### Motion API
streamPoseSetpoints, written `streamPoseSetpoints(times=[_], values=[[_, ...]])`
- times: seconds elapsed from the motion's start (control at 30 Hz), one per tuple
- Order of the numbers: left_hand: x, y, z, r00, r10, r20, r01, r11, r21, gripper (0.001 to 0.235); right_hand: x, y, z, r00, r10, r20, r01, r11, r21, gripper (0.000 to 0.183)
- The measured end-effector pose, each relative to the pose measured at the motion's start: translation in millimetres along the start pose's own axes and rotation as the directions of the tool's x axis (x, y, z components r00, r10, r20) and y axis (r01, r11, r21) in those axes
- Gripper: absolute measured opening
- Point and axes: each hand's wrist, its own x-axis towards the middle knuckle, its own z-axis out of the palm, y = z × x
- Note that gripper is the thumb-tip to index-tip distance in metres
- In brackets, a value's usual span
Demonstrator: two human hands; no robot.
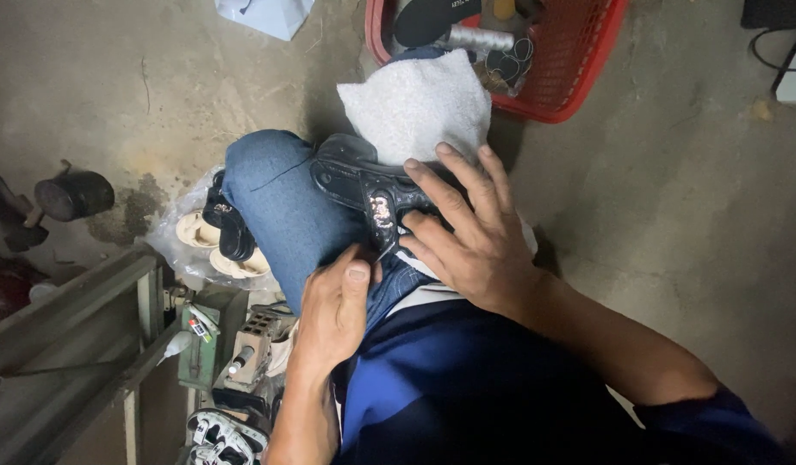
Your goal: The person is sewing a black shoe with a needle and thread. They hold the shoe on their lap, which is covered by a white cloth, and repeatedly push the needle through the shoe's upper part while pulling the thread tight.
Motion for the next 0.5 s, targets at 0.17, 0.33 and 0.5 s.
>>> streamPoseSetpoints(times=[0.17, 0.33, 0.5], values=[[-1, 5, 5, 1.0, 0.0, 0.003, 0.0, 0.999, -0.039, 0.062, 2, -2, 3, 0.997, 0.012, -0.071, -0.01, 0.999, 0.032, 0.015], [-1, 7, 3, 0.998, 0.068, 0.016, -0.065, 0.99, -0.129, 0.056, 4, -2, -3, 1.0, -0.001, -0.022, 0.002, 0.998, 0.061, 0.005], [-5, -13, 0, 0.988, 0.154, 0.006, -0.145, 0.947, -0.287, 0.069, -5, 5, -5, 0.993, -0.098, 0.059, 0.095, 0.994, 0.049, 0.012]])
